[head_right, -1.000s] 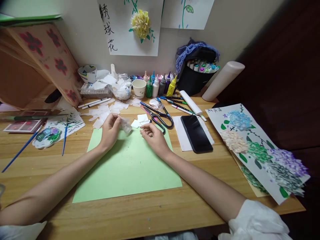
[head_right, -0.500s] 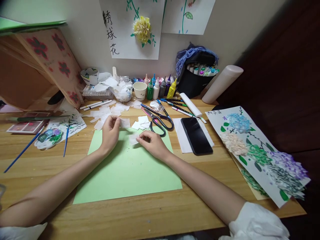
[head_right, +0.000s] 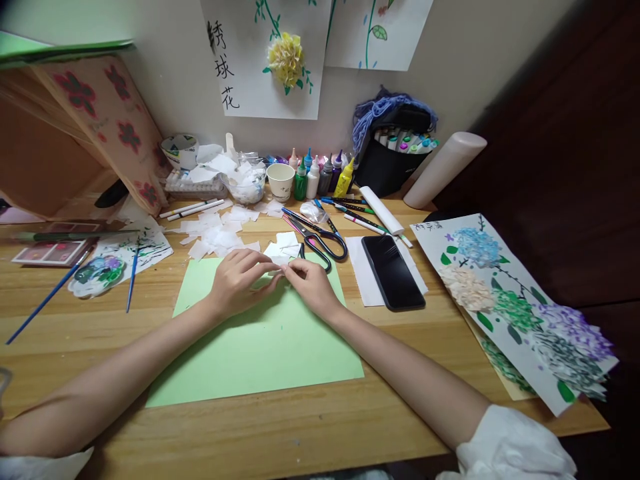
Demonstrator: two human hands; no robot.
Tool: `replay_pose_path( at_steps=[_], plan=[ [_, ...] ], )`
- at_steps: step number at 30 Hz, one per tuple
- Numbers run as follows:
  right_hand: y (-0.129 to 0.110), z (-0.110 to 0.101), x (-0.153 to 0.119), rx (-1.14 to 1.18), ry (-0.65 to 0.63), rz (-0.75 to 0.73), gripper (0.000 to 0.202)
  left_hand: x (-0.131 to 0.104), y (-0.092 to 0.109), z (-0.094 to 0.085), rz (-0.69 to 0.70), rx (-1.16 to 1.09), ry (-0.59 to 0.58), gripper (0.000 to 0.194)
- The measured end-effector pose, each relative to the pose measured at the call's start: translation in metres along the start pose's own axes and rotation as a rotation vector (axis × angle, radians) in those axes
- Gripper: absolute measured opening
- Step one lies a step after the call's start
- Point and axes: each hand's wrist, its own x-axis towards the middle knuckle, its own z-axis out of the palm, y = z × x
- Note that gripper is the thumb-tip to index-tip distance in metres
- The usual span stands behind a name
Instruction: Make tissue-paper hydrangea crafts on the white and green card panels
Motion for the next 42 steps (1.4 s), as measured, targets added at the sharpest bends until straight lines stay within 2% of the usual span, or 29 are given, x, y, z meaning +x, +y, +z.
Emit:
replay_pose_path(
  at_steps=[7,13,22,30,37,42],
  plan=[
    [0.003,-0.0002,0.0008,0.021,-0.072,-0.027,0.037,0.0005,0.0011,-0.0001,-0.075,0.027,-0.02,0.011],
    [0.0021,-0.0008,0.0,0.006,-0.075,-0.027,0.037,-0.001,0.0024,0.0018,-0.082,0.058,-0.011,0.015],
    [-0.0043,-0.0012,-0.0008,0.015,-0.106,-0.047,0.019,-0.0023,0.0021,0.0039,-0.174,0.019,-0.006,0.017],
    [-0.0056,-0.0008,-0.0014,-0.001,-0.11,-0.046,0.015,-0.0034,0.0027,0.0058,-0.229,-0.024,-0.008,0.019],
    [-0.003,-0.0009,-0.0014,-0.022,-0.069,-0.036,0.027,-0.002,0.0038,0.004,-0.18,-0.006,-0.027,0.016],
    [-0.0033,-0.0015,0.0002,-0.008,-0.076,-0.031,0.027,-0.0014,0.0039,0.005,-0.149,0.018,-0.017,0.015]
  ],
)
